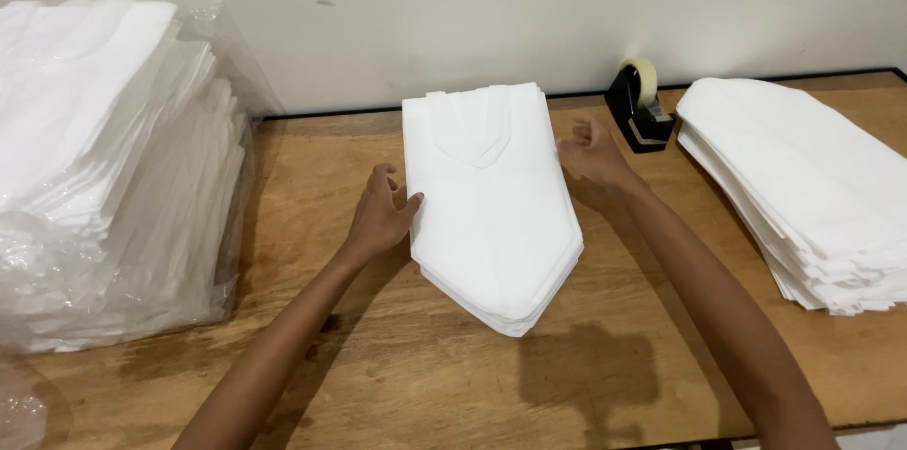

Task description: Folding white plastic bags and placing them into clear plastic sleeves for packaging.

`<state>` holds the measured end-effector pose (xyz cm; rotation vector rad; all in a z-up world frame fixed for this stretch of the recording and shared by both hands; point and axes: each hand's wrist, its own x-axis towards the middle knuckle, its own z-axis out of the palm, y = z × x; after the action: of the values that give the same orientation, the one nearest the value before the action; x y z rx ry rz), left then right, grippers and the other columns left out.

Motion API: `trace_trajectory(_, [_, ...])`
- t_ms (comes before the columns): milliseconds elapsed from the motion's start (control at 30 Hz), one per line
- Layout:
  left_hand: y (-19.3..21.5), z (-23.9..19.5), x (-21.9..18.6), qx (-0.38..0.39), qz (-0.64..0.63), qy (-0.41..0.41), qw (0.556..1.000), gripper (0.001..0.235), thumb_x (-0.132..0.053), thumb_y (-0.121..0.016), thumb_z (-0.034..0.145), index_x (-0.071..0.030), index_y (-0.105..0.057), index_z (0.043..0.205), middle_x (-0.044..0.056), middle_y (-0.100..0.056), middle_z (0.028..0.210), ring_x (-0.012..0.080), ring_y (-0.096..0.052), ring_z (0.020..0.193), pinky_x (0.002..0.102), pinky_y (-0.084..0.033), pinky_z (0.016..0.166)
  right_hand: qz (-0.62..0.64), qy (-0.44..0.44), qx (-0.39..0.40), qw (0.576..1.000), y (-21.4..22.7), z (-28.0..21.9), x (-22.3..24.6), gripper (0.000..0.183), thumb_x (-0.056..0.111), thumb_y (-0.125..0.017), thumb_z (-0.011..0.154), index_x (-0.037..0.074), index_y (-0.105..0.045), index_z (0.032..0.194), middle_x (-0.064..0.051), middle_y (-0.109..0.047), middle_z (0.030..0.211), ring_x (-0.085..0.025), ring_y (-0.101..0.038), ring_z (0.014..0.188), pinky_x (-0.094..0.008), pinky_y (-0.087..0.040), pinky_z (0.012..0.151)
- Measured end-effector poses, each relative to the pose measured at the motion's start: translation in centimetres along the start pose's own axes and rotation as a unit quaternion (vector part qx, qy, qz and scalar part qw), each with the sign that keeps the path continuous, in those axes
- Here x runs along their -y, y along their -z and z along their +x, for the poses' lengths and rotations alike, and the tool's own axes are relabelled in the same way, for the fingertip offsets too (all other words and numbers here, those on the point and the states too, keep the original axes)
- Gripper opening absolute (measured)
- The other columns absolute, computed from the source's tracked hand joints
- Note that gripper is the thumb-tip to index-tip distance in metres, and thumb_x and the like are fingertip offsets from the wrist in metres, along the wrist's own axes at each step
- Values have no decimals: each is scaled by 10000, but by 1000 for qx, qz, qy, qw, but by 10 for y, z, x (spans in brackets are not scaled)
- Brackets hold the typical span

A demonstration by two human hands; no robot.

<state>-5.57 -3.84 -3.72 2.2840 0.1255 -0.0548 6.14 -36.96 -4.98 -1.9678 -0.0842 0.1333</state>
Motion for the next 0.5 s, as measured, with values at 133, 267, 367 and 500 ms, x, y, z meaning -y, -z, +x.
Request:
trace_trajectory(133, [-18,-3,7,21,-90,-10,996,640,-343,-439,1009,35,-247,1489,275,-358,1476,428,-291,1455,546,-301,1176,-7,-3,34,999,3,-41,-5,780,336,-673,921,-38,-303,1498,-251,-415,1406,-361,-401,1370,-507,-353,1147])
trace_trajectory(267, [-34,-18,-1,74,-147,-24,986,679,-287,-297,1038,17,-5,1571,264,-44,1630,390,-49,1520,495,-97,1247,26,-12,96,995,-13,-92,20,705,341,-496,1001,17,-217,1561,-198,-306,1581,-339,-306,1452,-514,-283,1182])
trace_trajectory(367, [-34,-38,-27,71,-163,-32,984,658,-204,-272,1034,36,35,1564,281,26,1629,400,4,1518,507,-53,1244,8,8,105,994,-22,-106,21,675,299,-425,1020,1,-162,1566,-222,-231,1610,-366,-245,1476,-513,-216,1210])
trace_trajectory(500, [-50,-19,7,69,-175,-33,982,641,-178,-219,1027,54,58,1557,292,92,1623,411,50,1512,526,-13,1238,-13,11,91,996,-30,-98,-11,662,281,-318,1045,-27,-57,1570,-265,-113,1626,-388,-158,1500,-510,-119,1239])
